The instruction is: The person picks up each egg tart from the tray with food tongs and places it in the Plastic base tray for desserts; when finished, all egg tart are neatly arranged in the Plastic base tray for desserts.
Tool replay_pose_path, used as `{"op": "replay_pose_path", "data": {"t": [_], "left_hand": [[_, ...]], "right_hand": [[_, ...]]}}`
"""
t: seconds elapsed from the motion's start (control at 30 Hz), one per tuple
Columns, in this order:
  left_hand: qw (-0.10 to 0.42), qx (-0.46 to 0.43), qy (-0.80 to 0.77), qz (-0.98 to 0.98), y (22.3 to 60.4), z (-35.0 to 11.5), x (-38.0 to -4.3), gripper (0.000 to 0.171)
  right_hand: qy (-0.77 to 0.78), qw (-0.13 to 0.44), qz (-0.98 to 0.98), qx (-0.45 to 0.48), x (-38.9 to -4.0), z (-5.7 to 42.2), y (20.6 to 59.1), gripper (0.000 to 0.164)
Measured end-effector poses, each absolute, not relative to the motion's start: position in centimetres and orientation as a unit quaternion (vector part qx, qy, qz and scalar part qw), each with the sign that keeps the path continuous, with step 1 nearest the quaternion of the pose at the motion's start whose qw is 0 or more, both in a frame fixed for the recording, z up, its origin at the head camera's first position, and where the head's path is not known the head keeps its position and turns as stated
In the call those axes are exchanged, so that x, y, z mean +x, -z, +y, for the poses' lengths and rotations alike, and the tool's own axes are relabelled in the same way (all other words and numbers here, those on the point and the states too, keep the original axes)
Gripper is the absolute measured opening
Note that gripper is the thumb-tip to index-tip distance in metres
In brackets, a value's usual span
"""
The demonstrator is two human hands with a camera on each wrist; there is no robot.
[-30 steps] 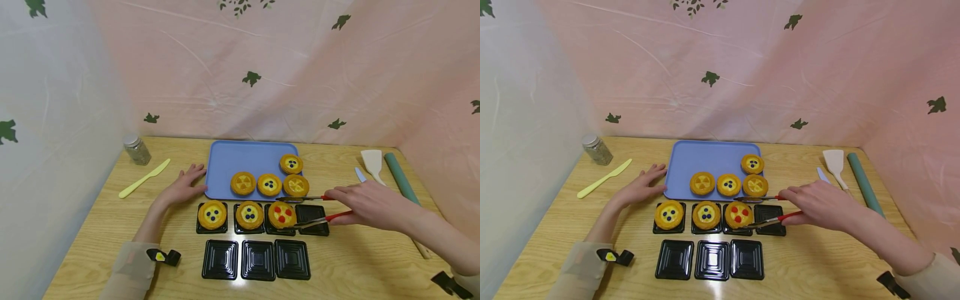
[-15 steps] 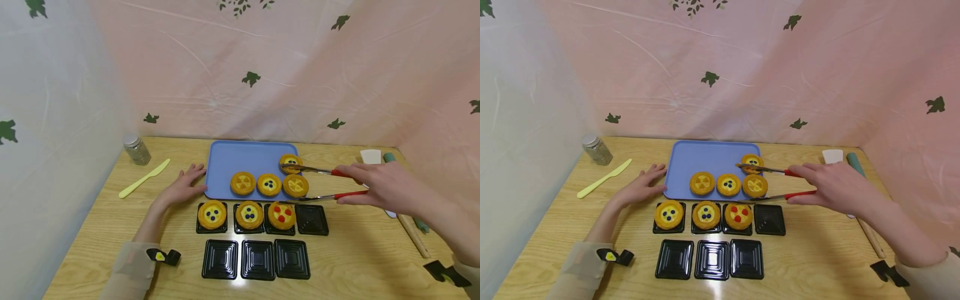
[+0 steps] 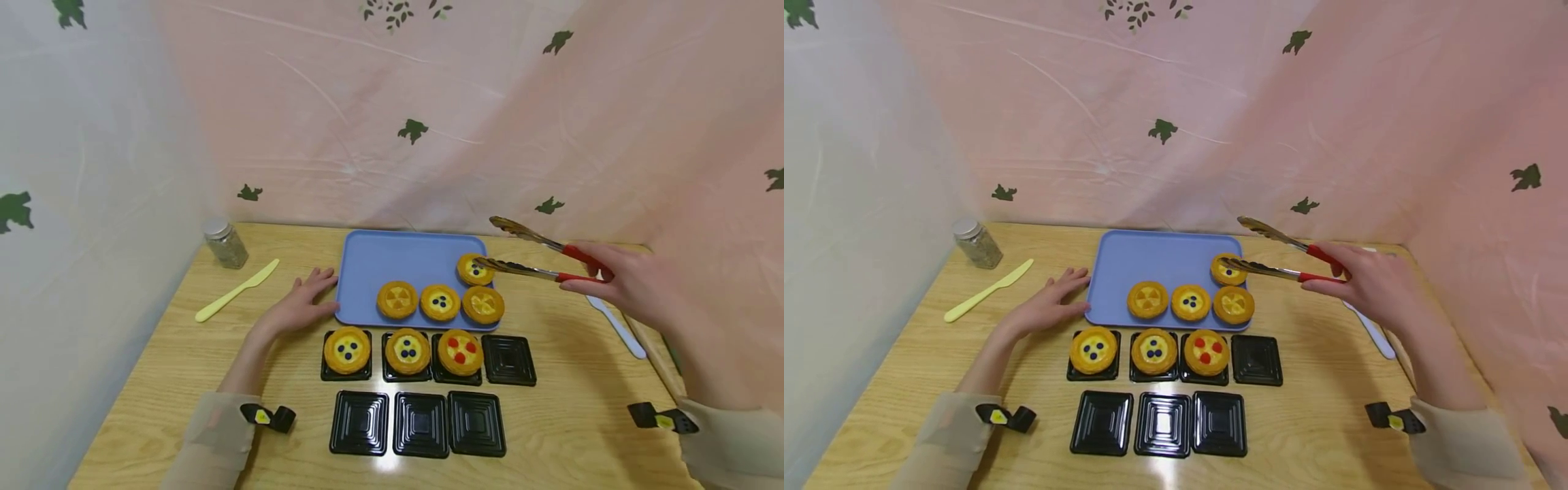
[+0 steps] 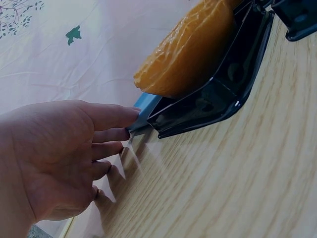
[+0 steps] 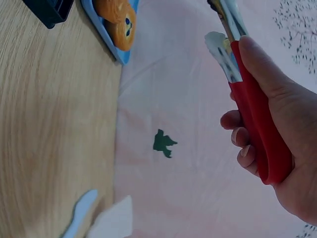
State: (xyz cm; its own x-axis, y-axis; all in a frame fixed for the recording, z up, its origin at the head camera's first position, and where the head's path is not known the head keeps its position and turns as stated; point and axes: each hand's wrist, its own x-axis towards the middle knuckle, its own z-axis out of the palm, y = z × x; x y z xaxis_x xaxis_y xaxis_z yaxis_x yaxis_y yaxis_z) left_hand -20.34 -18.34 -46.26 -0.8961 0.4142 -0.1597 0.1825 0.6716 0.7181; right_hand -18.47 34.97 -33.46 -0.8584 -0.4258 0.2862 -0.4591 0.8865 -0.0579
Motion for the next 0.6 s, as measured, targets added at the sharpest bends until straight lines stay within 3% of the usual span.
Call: {"op": "replay_pose_path", "data": {"t": [0.3,0.6], "left_hand": [[0.15,0.167,-0.365,0.903,46.4,-18.4,-20.4,0.065],[0.146,0.172,-0.364,0.904,46.4,-18.3,-20.3,0.065]], "right_hand": [[-0.083,0.052,-0.982,0.16,-20.1,35.9,36.3,0.064],[-0.066,0.035,-0.98,0.184,-21.3,36.5,38.2,0.064]]}}
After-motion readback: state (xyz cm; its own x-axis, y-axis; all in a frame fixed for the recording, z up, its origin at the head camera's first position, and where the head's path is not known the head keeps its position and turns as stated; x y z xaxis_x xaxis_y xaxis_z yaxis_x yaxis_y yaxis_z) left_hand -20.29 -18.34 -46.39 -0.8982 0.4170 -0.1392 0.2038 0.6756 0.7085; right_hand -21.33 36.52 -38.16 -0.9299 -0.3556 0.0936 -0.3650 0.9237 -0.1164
